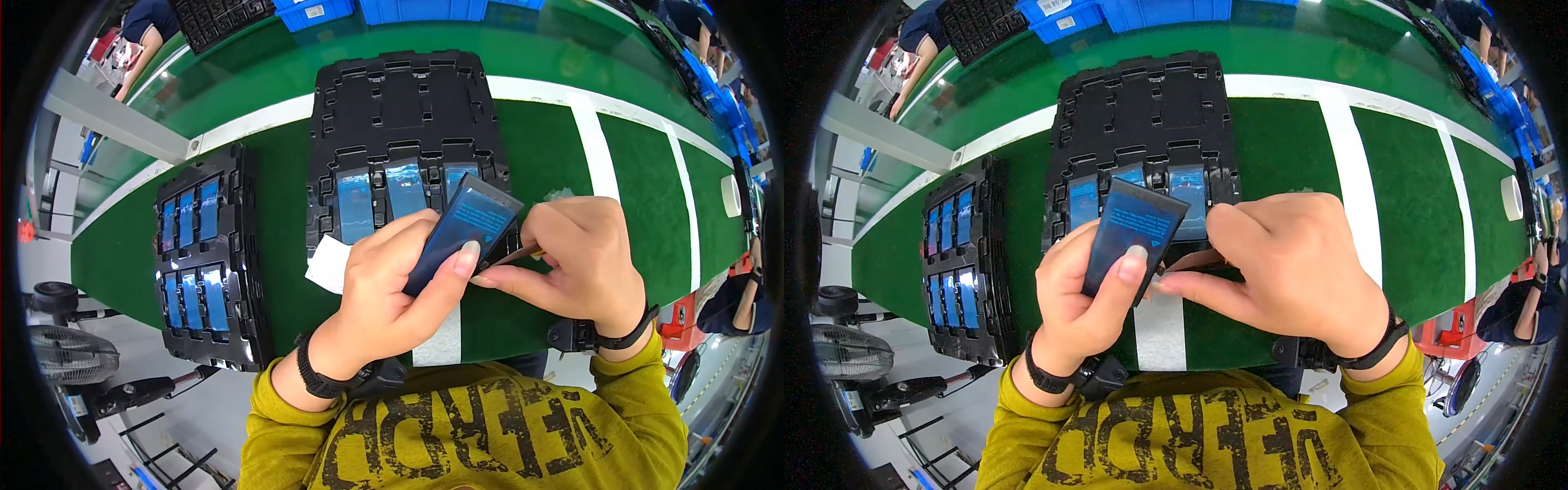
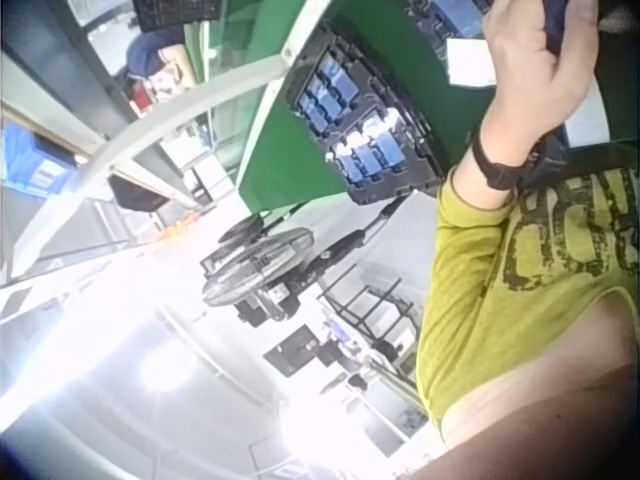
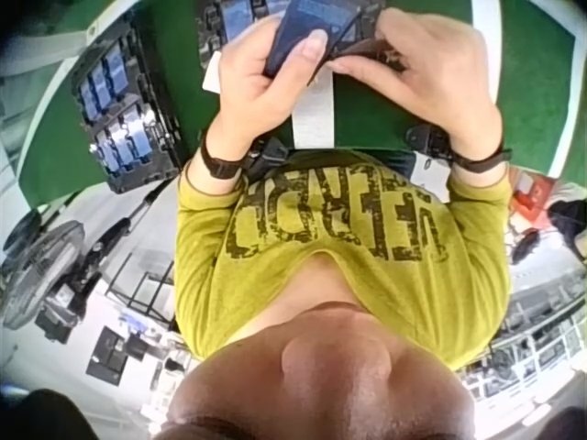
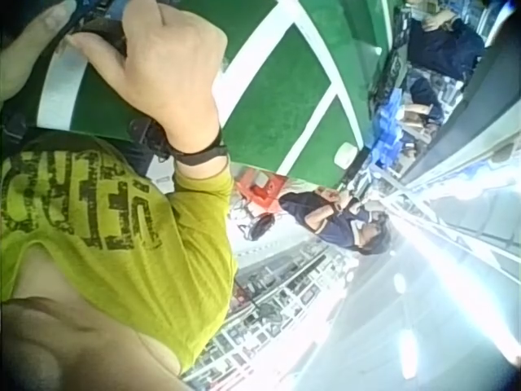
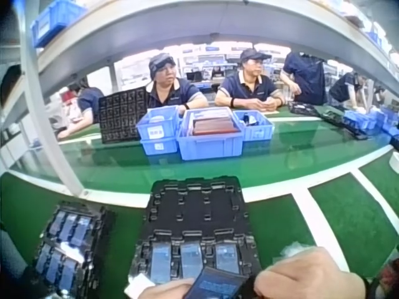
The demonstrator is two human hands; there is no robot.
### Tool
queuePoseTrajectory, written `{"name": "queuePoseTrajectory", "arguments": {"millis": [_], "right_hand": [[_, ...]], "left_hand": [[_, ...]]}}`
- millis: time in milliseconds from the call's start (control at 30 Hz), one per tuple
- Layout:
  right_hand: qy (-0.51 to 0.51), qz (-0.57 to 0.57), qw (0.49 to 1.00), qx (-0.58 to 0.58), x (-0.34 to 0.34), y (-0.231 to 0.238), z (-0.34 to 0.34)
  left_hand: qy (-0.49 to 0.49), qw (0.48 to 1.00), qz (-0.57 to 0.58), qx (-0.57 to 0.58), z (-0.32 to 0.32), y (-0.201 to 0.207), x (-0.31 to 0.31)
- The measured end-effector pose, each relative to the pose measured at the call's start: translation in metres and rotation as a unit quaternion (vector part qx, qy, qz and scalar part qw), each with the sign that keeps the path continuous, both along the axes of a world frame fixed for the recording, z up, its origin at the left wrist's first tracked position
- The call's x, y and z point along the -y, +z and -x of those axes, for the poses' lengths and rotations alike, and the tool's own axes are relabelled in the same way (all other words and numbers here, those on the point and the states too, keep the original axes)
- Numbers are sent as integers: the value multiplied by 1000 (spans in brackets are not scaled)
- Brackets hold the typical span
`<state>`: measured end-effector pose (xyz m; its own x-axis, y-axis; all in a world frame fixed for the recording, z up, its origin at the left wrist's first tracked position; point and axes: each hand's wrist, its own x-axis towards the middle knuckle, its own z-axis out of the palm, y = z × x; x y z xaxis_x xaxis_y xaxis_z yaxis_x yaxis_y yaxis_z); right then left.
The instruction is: The person is assembling electronic components at a factory workstation, specifically handling a flat battery-like component and a black plastic tray.
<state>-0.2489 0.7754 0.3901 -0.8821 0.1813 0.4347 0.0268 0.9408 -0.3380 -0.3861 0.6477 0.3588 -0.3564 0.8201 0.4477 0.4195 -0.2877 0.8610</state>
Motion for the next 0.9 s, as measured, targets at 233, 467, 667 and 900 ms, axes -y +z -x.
{"name": "queuePoseTrajectory", "arguments": {"millis": [233, 467, 667, 900], "right_hand": [[-6, 4, 1000, 9, 0, -3, 1], [-8, 10, 1000, 16, 0, -4, 0], [-15, 3, 1000, 18, 0, -3, -1], [-21, -22, 999, 15, 0, 2, -3]], "left_hand": [[16, 1000, -9, -16, 0, -1, -1], [13, 999, 33, 34, -2, -1, 2], [-9, 992, 59, 107, -2, 0, 4], [-133, 931, 101, 325, 4, 6, 8]]}}
